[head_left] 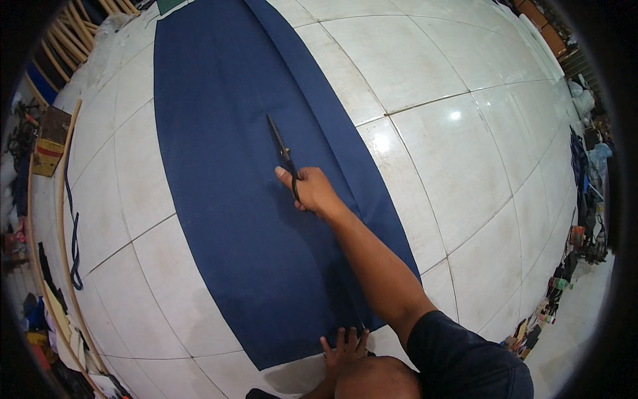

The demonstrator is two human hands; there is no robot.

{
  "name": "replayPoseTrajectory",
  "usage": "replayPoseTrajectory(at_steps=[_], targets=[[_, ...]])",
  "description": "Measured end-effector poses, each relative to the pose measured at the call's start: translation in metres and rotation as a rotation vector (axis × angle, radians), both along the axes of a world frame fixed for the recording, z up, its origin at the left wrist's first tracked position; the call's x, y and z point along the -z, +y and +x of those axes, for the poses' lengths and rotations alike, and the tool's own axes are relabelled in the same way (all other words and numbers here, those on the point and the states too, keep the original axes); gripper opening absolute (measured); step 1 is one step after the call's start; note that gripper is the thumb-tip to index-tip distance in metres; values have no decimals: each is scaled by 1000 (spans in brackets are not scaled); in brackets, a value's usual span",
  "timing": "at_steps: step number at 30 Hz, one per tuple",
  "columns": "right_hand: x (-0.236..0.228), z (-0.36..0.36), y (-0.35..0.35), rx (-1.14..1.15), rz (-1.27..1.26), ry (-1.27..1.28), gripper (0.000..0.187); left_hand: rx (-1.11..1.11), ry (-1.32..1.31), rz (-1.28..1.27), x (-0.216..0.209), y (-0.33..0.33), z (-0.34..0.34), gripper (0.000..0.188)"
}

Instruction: The person cuts a long piece of blue fabric into smaller rectangular sections using shears while kneeling on a tiled floor.

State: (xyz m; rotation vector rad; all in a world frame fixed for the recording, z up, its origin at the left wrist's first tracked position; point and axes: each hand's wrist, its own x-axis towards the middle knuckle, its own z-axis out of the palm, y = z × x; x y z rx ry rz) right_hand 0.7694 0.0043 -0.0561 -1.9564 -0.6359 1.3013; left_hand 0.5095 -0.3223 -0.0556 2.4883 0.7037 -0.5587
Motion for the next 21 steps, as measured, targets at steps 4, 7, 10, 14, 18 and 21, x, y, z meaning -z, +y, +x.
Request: replayPoseTrajectory(at_steps=[4,7,10,14,18,21], targets=[[0,0,15,14,29,17,65,-37,-1,-40,8,-6,-3,61],[6,2,25,37,57,26,64,-30,53,-124,3,0,1,62],[7,7,35,54,66,33,61,10,125,-189,-2,5,6,65],[-5,10,49,66,44,46,59,60,248,-307,-16,23,17,69],[0,16,65,35,53,6,60,149,443,-384,-18,29,27,69],[2,18,75,57,48,13,61,117,449,-390,-33,36,30,75]])
